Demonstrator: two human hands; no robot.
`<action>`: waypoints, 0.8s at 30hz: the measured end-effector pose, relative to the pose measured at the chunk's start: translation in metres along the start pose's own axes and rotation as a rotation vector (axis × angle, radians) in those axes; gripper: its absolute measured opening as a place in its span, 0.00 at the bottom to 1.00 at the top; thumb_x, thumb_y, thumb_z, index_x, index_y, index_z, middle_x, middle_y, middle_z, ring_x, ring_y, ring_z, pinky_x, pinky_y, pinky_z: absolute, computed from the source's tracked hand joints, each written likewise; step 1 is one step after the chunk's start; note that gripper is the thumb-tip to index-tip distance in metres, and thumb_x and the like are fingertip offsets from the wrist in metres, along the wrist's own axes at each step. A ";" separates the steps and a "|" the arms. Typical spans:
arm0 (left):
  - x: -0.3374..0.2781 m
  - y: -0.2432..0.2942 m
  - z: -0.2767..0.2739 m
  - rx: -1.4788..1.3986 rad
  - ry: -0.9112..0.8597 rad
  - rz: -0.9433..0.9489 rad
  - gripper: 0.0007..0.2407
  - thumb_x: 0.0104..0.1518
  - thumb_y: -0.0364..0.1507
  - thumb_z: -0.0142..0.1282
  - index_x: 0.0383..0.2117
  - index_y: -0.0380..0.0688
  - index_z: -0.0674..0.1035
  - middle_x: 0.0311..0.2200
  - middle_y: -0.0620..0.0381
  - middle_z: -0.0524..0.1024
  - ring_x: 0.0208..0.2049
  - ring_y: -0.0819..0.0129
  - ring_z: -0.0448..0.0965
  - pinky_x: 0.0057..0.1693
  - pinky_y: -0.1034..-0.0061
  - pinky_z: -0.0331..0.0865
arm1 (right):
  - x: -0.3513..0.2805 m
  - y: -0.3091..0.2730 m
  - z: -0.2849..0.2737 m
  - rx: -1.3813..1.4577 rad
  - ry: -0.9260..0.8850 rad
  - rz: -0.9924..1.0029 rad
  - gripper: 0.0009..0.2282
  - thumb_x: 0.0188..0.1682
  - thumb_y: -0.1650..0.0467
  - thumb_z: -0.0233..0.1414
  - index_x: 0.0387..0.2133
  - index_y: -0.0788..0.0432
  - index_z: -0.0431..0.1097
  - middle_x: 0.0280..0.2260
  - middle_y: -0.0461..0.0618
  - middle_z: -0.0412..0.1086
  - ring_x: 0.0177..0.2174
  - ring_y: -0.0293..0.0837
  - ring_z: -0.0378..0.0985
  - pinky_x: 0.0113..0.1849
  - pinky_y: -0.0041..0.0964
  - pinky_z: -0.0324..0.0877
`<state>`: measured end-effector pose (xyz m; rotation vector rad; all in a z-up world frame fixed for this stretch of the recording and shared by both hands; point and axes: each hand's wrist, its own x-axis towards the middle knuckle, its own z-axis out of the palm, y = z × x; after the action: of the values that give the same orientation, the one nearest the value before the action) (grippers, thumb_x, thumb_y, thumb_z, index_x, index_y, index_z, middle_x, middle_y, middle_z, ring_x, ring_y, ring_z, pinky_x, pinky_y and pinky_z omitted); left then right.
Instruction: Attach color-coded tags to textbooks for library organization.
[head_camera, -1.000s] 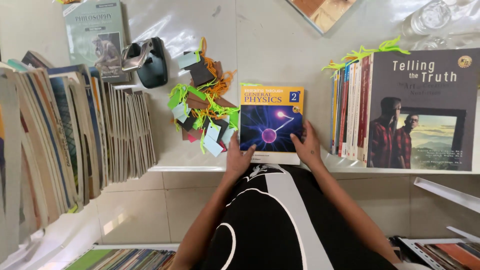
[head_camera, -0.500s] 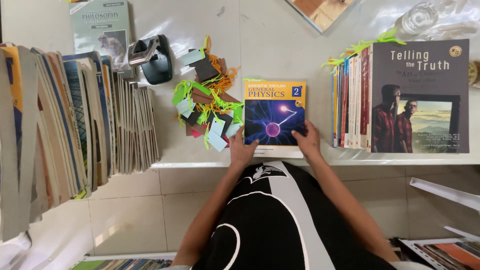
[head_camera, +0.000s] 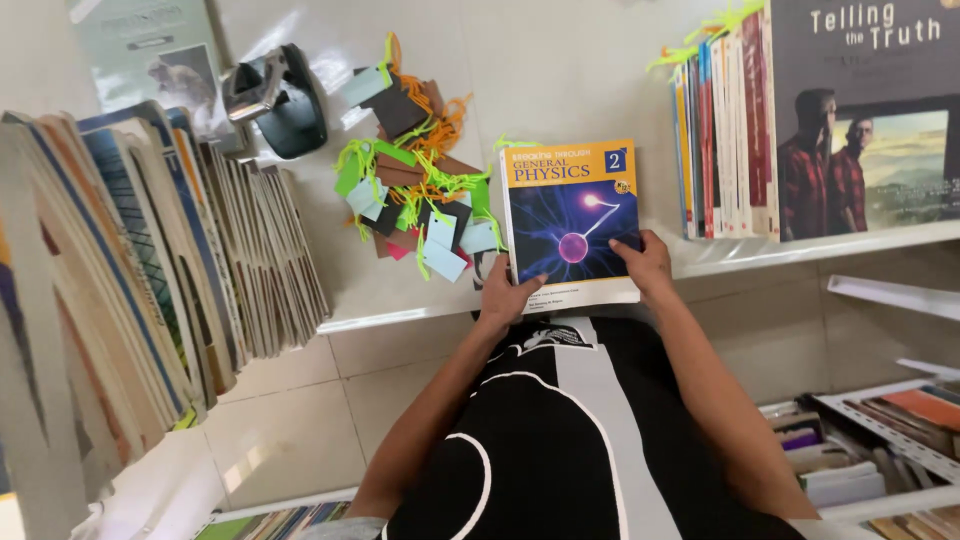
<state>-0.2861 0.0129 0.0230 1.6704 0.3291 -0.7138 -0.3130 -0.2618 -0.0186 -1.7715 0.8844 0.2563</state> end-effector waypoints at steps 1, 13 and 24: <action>-0.001 -0.012 0.003 -0.003 0.000 -0.007 0.25 0.48 0.33 0.69 0.51 0.36 0.72 0.42 0.45 0.79 0.41 0.62 0.79 0.49 0.70 0.74 | -0.004 0.002 0.000 -0.005 -0.002 0.005 0.17 0.46 0.67 0.63 0.45 0.66 0.72 0.41 0.55 0.77 0.40 0.44 0.77 0.44 0.37 0.71; -0.064 0.051 0.018 -0.422 -0.006 0.126 0.25 0.52 0.19 0.62 0.56 0.42 0.64 0.46 0.53 0.74 0.46 0.67 0.75 0.51 0.72 0.72 | -0.030 -0.067 -0.044 0.483 -0.435 0.016 0.27 0.42 0.77 0.58 0.56 0.59 0.55 0.49 0.56 0.68 0.47 0.48 0.76 0.48 0.46 0.75; -0.142 0.113 0.073 -0.686 0.039 0.314 0.26 0.53 0.15 0.61 0.57 0.43 0.63 0.48 0.52 0.76 0.49 0.67 0.78 0.56 0.69 0.72 | -0.037 -0.111 -0.127 0.440 -0.676 -0.359 0.27 0.49 0.79 0.58 0.58 0.62 0.50 0.51 0.57 0.65 0.53 0.45 0.68 0.56 0.40 0.65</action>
<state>-0.3497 -0.0591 0.1930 1.0466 0.2873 -0.2803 -0.2951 -0.3434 0.1328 -1.2668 0.1138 0.3628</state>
